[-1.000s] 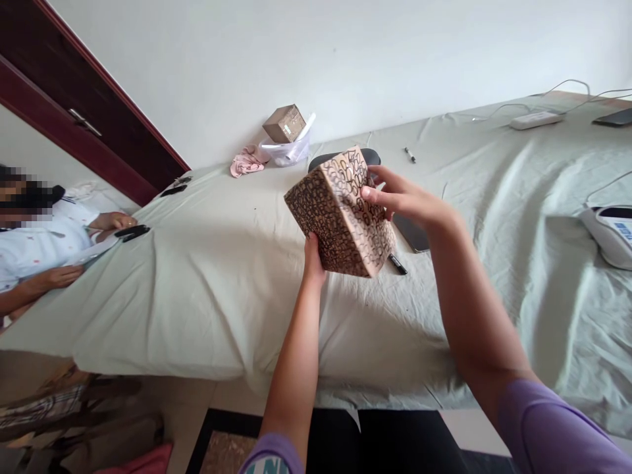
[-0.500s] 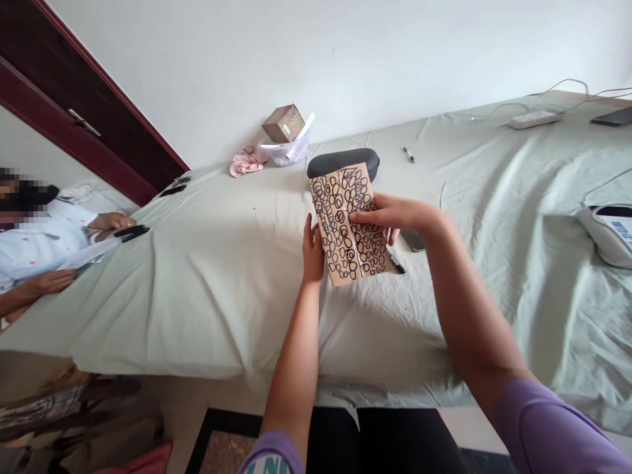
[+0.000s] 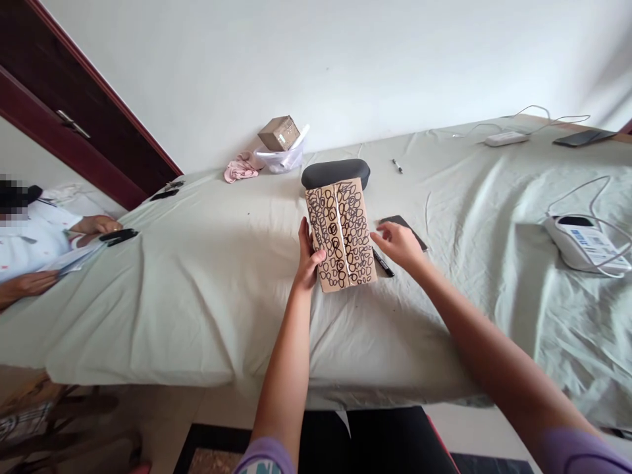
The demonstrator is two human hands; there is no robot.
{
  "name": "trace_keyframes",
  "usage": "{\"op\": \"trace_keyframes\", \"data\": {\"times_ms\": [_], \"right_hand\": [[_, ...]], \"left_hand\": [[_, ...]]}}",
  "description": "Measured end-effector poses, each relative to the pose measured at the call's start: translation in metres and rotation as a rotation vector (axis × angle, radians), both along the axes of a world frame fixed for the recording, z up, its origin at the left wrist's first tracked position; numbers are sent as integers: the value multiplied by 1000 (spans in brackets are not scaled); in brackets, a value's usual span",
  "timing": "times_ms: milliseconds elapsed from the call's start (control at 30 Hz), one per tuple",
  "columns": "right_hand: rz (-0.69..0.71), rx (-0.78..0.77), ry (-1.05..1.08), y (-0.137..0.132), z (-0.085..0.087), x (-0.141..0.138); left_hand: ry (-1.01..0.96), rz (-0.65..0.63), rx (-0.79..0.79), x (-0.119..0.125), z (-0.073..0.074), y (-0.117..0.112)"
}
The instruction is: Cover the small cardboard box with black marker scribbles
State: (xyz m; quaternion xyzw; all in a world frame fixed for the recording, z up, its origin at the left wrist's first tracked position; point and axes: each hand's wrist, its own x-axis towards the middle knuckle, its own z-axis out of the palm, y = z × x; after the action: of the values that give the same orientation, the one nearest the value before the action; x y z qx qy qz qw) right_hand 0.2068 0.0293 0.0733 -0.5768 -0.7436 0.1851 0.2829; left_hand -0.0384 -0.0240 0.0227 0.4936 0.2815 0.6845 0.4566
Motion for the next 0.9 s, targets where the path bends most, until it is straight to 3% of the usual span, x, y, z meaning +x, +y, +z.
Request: {"op": "trace_keyframes", "data": {"times_ms": [67, 167, 367, 667, 900], "right_hand": [[-53, -4, -177, 0, -23, 2], [1, -56, -340, -2, -38, -3], [50, -67, -450, -7, -36, -16], [27, -82, -407, -8, -35, -14], [-7, -40, -253, -4, -43, -11]], "left_hand": [[0, -12, 12, 3, 0, -2], [-11, 10, 21, 7, 2, -4], [-12, 11, 23, 8, 3, -5], [-22, 4, 58, 9, 2, -4], [-133, 2, -39, 12, 11, -13]]}}
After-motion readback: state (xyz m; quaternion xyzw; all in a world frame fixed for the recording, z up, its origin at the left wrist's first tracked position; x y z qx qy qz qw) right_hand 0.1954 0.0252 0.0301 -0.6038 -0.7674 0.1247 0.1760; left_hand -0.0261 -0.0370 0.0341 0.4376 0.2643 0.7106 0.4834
